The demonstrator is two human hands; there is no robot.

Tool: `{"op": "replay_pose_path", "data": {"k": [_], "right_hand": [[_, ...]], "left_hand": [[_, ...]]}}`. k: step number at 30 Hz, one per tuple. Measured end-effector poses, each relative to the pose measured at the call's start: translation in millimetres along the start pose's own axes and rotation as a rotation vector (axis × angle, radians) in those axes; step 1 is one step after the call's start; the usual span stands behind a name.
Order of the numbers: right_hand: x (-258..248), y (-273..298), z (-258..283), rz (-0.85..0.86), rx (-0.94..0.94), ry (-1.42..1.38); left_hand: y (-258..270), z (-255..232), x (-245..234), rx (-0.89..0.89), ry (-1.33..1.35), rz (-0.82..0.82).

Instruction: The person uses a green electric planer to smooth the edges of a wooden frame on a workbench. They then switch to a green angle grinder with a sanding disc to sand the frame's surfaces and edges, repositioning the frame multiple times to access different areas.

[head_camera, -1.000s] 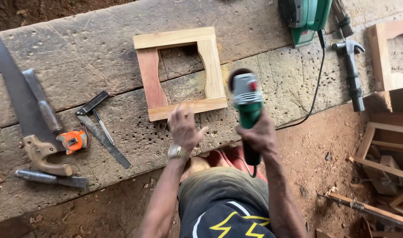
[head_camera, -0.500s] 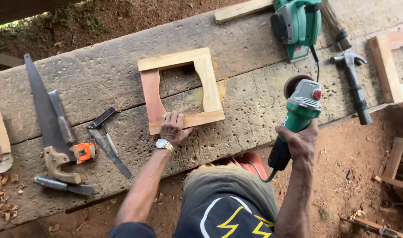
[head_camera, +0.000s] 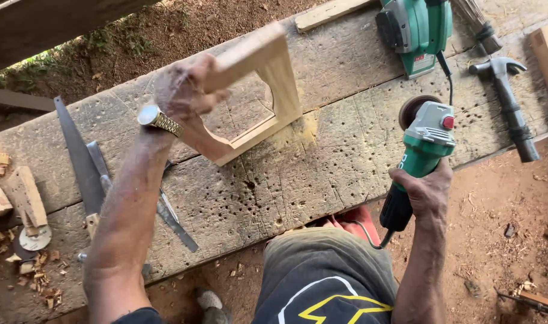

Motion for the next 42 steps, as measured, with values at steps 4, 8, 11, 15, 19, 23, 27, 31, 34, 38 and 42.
{"op": "replay_pose_path", "data": {"k": [4, 8, 11, 15, 19, 23, 27, 31, 34, 38, 42], "right_hand": [[0, 11, -12, 0.028, 0.018, 0.019], [-2, 18, -9, -0.008, 0.085, 0.075], [0, 17, 2, -0.008, 0.125, 0.094], [7, 10, -1, 0.013, 0.092, 0.155], [26, 3, 5, 0.031, 0.153, 0.137], [52, 3, 2, 0.15, 0.052, 0.125], [76, 6, 20, 0.177, 0.078, 0.081], [87, 6, 13, 0.245, -0.027, 0.112], [96, 7, 12, 0.273, -0.006, 0.108], [104, 8, 14, 0.306, -0.017, 0.12], [110, 12, 21, 0.299, 0.048, 0.086]], "left_hand": [[2, 68, -2, -0.102, -0.265, -0.097], [8, 167, 44, 0.166, 0.016, -0.03], [49, 174, 67, -0.439, 0.37, 0.273], [92, 192, 118, -0.486, 0.687, 0.337], [111, 179, 143, -0.394, 0.661, 0.139], [131, 166, 158, -0.289, 0.582, 0.025], [146, 165, 167, -0.401, 0.885, 0.21], [160, 175, 186, -0.39, 1.095, 0.229], [168, 173, 194, -0.362, 1.207, 0.217], [175, 176, 212, -0.369, 1.229, 0.194], [187, 164, 209, -0.505, 1.087, 0.166]]}}
Point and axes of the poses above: each hand's wrist, its own y-axis away from the middle knuckle, its own x-axis out of the palm, z = x × y, the point moved 7 cm from there along -y, towards the middle knuckle, and after that the axes turned 8 degrees about -x, right-handed, at the moved point
